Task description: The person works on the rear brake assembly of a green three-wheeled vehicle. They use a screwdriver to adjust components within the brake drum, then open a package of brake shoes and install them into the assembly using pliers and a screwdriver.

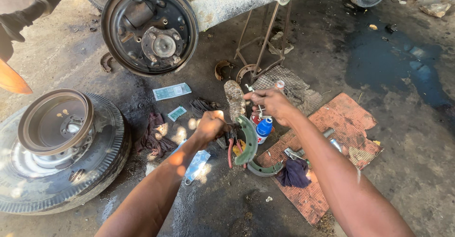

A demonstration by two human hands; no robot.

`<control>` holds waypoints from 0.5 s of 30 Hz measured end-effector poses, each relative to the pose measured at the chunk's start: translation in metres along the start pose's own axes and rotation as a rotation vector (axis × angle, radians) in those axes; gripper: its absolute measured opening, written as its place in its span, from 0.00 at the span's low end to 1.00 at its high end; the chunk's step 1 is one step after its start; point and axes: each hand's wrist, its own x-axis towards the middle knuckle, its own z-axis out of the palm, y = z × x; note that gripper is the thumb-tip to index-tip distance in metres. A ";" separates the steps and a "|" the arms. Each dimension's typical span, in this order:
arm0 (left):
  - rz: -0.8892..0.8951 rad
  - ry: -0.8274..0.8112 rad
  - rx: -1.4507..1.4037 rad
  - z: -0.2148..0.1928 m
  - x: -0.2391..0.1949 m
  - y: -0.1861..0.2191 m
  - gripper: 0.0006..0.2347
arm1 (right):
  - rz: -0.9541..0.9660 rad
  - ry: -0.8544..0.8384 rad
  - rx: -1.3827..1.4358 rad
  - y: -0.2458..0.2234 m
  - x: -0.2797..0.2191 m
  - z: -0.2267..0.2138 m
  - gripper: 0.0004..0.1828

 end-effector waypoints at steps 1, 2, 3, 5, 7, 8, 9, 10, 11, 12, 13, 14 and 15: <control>-0.012 -0.007 -0.002 0.002 -0.001 0.001 0.04 | -0.008 -0.006 -0.006 -0.003 -0.002 0.004 0.16; -0.023 -0.014 -0.003 0.003 -0.002 0.002 0.04 | -0.016 -0.011 -0.012 -0.005 -0.003 0.007 0.16; -0.035 -0.021 -0.006 0.004 -0.003 0.003 0.04 | -0.024 -0.018 -0.019 -0.005 -0.003 0.010 0.16; -0.031 -0.041 -0.022 0.006 -0.005 0.007 0.03 | -0.057 -0.006 -0.117 -0.006 -0.002 0.015 0.16; -0.028 -0.052 -0.023 0.008 -0.008 0.013 0.03 | -0.072 -0.011 -0.153 -0.004 -0.001 0.019 0.16; -0.027 -0.052 -0.015 0.008 -0.010 0.016 0.02 | -0.070 -0.022 -0.139 -0.003 -0.001 0.021 0.17; -0.027 -0.053 -0.008 0.009 -0.012 0.019 0.02 | -0.067 -0.033 -0.126 -0.001 0.000 0.024 0.17; -0.036 -0.046 0.007 0.009 -0.013 0.022 0.04 | -0.072 -0.042 -0.136 0.001 0.001 0.027 0.17; -0.046 -0.039 0.022 0.010 -0.015 0.023 0.07 | -0.076 -0.052 -0.145 0.003 0.003 0.030 0.17; -0.057 -0.033 0.037 0.010 -0.016 0.024 0.10 | -0.080 -0.062 -0.155 0.004 0.004 0.031 0.16; -0.060 -0.030 0.044 0.011 -0.016 0.024 0.07 | -0.082 -0.077 -0.153 0.006 0.005 0.031 0.16; -0.062 -0.028 0.051 0.011 -0.016 0.024 0.05 | -0.083 -0.093 -0.151 0.008 0.006 0.030 0.15; -0.065 -0.025 0.059 0.011 -0.015 0.023 0.03 | -0.086 -0.108 -0.150 0.010 0.008 0.029 0.15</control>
